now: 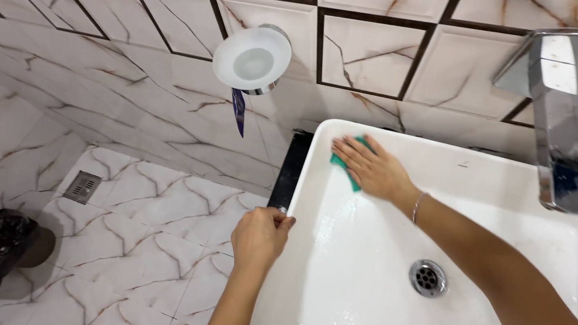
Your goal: The person cleans a white rectangular sink and its surrounding black countertop using a sponge and water.
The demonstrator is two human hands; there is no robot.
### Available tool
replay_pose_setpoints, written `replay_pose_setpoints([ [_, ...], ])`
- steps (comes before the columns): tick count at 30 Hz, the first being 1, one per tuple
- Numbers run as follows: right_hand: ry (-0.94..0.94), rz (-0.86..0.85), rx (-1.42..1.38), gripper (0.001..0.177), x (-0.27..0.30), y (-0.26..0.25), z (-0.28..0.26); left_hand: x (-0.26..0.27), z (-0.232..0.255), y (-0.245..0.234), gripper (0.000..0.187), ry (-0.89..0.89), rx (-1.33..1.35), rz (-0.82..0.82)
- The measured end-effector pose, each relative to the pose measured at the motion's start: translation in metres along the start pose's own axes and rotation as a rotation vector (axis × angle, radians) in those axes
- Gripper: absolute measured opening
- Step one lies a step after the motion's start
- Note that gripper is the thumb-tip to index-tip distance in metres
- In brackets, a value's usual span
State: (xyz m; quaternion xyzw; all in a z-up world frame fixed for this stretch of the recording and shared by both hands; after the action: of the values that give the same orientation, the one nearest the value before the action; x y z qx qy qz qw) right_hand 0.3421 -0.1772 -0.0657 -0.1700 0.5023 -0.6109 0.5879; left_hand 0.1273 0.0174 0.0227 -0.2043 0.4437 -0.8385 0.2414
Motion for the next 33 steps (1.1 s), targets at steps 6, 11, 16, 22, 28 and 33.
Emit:
replay_pose_setpoints([
  [6,0.502,-0.113,-0.488,0.067,0.056,0.017,-0.068,-0.002,-0.001,0.001,0.018,0.007,-0.045,-0.019],
  [11,0.717,-0.02,-0.784,0.062,0.033,0.004,-0.171,-0.003,-0.002,0.0,0.017,0.082,0.004,0.065],
  [16,0.286,0.03,-0.339,0.067,0.008,0.023,-0.069,-0.004,-0.003,0.003,0.019,0.014,0.014,0.01],
  [22,0.618,0.176,-0.661,0.028,0.012,0.012,-0.063,-0.001,-0.002,0.003,0.018,-0.033,0.01,-0.019],
  [28,0.331,0.212,-0.784,0.018,0.032,-0.007,-0.076,-0.004,-0.002,0.004,0.018,0.005,0.018,0.013],
  [33,0.74,0.341,-0.715,0.016,0.001,0.007,-0.066,0.003,-0.005,0.011,0.017,0.046,0.025,0.042],
])
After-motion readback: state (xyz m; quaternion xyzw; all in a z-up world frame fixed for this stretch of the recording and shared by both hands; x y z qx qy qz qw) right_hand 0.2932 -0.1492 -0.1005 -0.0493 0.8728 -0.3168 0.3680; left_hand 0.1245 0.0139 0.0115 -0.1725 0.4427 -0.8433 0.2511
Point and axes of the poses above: each hand's wrist, its own x-axis away from the middle knuckle, its own y-axis out of the palm, z = x × y, the point moved 1 cm from there along -x, towards the middle knuckle, and after that the axes turned 8 degrees about z, right-handed, at the moved point
